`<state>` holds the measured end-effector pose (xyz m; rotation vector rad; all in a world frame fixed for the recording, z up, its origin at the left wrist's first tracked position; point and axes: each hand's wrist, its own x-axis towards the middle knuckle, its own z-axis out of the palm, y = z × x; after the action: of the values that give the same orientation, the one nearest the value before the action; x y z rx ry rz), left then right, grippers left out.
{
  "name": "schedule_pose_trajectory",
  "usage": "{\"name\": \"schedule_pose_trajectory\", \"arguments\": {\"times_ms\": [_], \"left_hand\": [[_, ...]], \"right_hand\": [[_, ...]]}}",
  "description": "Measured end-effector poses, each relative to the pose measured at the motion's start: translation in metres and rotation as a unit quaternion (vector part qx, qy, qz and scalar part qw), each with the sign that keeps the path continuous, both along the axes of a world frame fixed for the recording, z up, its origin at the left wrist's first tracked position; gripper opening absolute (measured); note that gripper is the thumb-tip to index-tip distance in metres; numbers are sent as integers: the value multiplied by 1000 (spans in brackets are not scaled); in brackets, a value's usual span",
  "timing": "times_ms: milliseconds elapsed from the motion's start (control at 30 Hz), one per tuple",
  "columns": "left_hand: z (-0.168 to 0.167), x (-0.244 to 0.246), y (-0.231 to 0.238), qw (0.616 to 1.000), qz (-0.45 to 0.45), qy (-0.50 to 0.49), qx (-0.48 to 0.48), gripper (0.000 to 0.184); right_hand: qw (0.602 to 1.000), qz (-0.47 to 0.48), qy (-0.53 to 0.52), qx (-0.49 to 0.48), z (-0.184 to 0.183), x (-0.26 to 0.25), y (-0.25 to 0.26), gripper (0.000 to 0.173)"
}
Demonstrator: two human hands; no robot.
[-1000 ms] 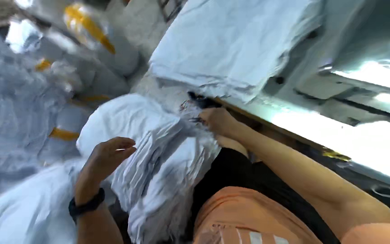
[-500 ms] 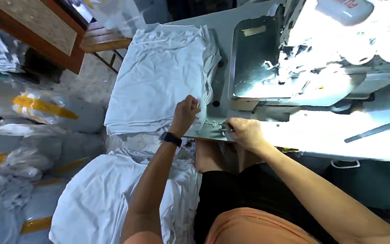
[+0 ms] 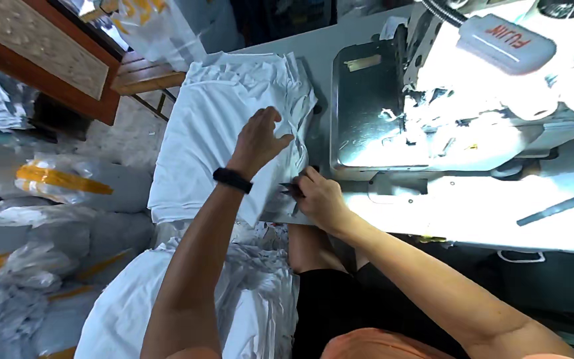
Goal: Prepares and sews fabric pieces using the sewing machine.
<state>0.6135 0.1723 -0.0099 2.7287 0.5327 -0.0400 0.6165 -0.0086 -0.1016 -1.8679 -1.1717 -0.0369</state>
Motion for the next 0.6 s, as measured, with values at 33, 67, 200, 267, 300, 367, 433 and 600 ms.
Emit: {"name": "schedule_pose_trajectory", "arguments": {"times_ms": [33, 67, 200, 267, 300, 367, 433, 600], "left_hand": [[-4, 16, 2, 999, -3, 35, 38, 51], [-8, 28, 6, 995, -1, 74, 67, 50], [-1, 42, 34, 993, -5, 100, 65, 30], [23, 39, 37, 999, 34, 39, -4, 34], [34, 35, 39, 997, 61, -7, -39, 37], [48, 25, 46, 987, 90, -94, -95, 35], [54, 15, 47, 987, 57, -110, -107, 23], [34, 9, 65, 978, -183, -40, 96, 26]], "right_hand": [[999, -12, 7, -41, 9, 1, 9, 20], [994, -21, 26, -103, 19, 3, 17, 25], [973, -26, 101, -205, 39, 15, 56, 47], [971, 24, 192, -142, 41, 24, 72, 27], [964, 68, 240, -88, 42, 28, 77, 23], [931, 158, 329, 3, 46, 32, 75, 22], [896, 192, 398, 52, 53, 30, 64, 25], [871, 149, 459, 86, 70, 22, 21, 24]]}}
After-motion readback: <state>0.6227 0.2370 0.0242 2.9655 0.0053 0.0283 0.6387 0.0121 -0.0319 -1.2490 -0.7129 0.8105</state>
